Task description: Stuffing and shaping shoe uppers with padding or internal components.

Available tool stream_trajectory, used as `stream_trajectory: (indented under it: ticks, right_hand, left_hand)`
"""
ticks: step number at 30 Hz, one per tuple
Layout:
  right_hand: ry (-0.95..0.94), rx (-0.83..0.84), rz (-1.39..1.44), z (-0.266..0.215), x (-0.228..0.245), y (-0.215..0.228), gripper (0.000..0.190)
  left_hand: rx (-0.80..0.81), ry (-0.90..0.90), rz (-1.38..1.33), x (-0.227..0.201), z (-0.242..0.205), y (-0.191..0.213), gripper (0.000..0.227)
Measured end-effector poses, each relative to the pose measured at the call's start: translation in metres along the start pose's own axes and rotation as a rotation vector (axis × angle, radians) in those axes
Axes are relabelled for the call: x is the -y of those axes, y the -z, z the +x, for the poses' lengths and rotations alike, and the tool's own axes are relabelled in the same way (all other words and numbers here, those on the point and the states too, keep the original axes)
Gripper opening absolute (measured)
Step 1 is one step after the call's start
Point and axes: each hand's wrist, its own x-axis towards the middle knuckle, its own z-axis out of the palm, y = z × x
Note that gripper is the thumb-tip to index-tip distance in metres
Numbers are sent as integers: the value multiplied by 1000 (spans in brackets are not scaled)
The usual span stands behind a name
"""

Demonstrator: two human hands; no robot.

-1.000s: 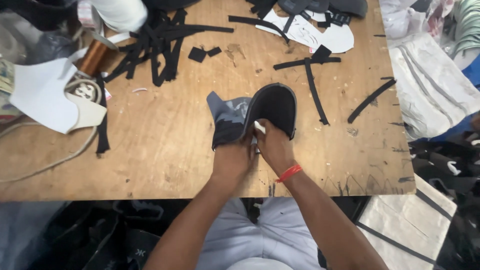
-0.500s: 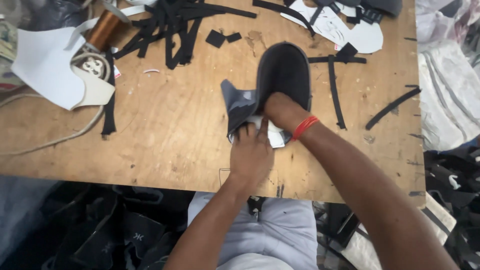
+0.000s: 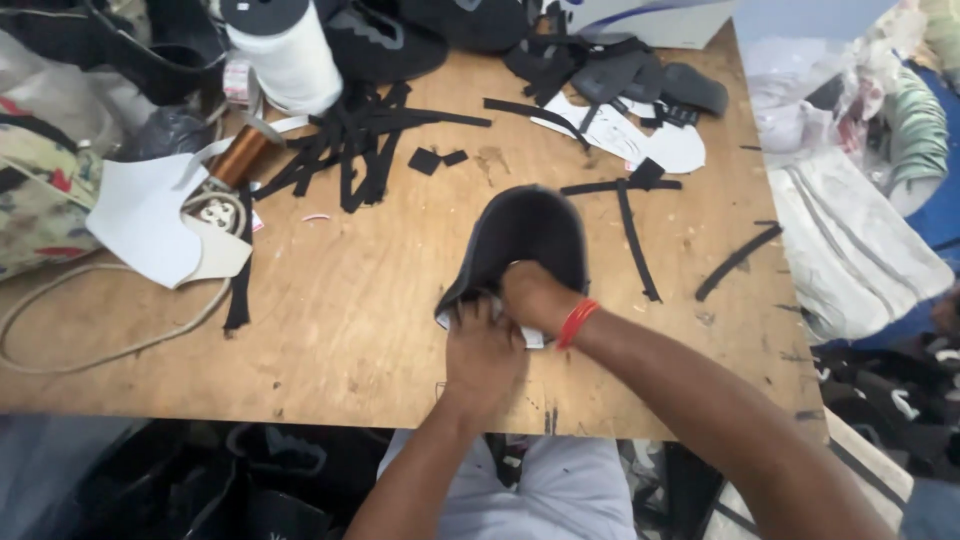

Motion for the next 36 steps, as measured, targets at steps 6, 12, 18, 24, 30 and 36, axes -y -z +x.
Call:
stream_trajectory:
  ticks: [6, 12, 18, 24, 30, 36]
  right_hand:
    - [-114, -239, 487, -43, 10, -19, 25]
    - [-302, -210, 1075, -75, 53, -5, 38]
    - [-283, -373, 699, -68, 38, -33, 33]
    - [-236, -315, 886, -76, 39, -4, 32]
    - [-168, -352, 612, -78, 40, 10, 28]
    - [-225, -403, 460, -81, 44, -23, 26]
  left_hand:
    - [-110, -19, -38, 5, 4, -27, 47]
    - [-131, -47, -238, 2, 6, -22, 43]
    - [-426, -158, -120, 19, 12, -69, 40]
    - [-126, -149, -224, 17, 2, 1, 41]
    - [-37, -323, -37, 26, 5, -7, 42]
    - [83, -365, 99, 12, 22, 14, 35]
